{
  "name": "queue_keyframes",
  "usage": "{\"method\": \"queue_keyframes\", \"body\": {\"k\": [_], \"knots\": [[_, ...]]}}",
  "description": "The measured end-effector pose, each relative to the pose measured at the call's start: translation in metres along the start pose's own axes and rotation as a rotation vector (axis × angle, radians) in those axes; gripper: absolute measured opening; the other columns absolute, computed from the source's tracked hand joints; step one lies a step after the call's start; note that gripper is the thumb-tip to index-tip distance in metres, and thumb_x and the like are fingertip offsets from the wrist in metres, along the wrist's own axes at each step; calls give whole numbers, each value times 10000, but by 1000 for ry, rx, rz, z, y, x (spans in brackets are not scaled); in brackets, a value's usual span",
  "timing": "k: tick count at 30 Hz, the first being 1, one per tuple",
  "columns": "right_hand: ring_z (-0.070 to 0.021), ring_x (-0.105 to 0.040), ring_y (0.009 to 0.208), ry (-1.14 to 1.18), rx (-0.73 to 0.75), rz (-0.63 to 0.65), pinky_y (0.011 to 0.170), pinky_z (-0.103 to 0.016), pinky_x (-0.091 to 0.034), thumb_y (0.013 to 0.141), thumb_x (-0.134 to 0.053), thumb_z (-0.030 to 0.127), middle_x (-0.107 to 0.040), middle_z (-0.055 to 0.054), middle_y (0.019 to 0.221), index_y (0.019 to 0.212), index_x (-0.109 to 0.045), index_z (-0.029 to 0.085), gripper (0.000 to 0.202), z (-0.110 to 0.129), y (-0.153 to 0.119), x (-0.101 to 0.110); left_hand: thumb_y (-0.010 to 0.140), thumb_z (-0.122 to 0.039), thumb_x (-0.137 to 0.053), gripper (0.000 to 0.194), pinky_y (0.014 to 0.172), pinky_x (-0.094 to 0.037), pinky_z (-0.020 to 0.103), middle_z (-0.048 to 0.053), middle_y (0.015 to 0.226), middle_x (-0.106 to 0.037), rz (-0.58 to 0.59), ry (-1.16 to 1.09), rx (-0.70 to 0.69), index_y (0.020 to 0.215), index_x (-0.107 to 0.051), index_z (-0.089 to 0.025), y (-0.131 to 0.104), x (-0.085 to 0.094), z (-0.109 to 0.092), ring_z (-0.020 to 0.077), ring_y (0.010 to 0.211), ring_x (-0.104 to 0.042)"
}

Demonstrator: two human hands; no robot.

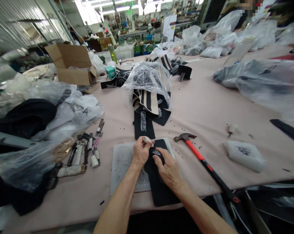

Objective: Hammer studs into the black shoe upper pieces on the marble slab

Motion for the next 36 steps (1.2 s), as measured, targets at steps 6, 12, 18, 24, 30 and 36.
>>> {"method": "queue_keyframes", "body": {"k": [6,12,18,24,30,36], "knots": [[-255,-596,1154,20,-63,-138,1007,-469,-502,983,-492,383,-641,-125,1210,1227,-607,199,326,-1,-11,4,789,-285,-662,162,746,-530,278,66,823,-723,47,38,10,860,-571,-170,4,-6,1,190,805,-702],[-238,-622,1048,64,-107,-196,929,-433,-527,969,-511,368,-656,-112,1114,1167,-611,189,285,5,-13,12,770,-287,-687,177,733,-526,274,58,836,-741,44,61,4,867,-594,-172,4,-10,-2,177,755,-682],[-240,-607,1007,91,-118,-183,907,-424,-513,953,-523,359,-651,-107,1045,1053,-657,186,241,12,-13,14,766,-301,-688,182,740,-525,278,58,835,-740,67,49,9,854,-597,-170,3,-8,-3,179,761,-681],[-221,-614,917,107,-87,-183,848,-388,-509,936,-543,315,-651,-87,949,946,-653,187,169,12,-11,16,766,-269,-678,171,723,-521,265,58,845,-737,102,43,17,877,-602,-164,2,-11,-2,166,745,-670],[-188,-581,811,74,-73,-144,774,-340,-472,930,-525,275,-604,-53,836,812,-591,196,156,15,-7,15,781,-277,-693,178,710,-516,258,61,840,-731,130,52,7,878,-602,-159,3,-14,-2,156,713,-654],[-186,-562,790,52,-92,-127,760,-335,-455,927,-506,285,-582,-42,803,773,-551,211,177,14,-6,14,790,-283,-686,166,691,-520,252,67,845,-733,142,81,-7,874,-614,-159,2,-15,-4,160,711,-657]]}}
Point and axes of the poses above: each hand's wrist, its own y-axis towards the middle knuckle, its own x-axis out of the back of the hand, z = x × y, the point moved 9 cm from there along y, towards the middle knuckle
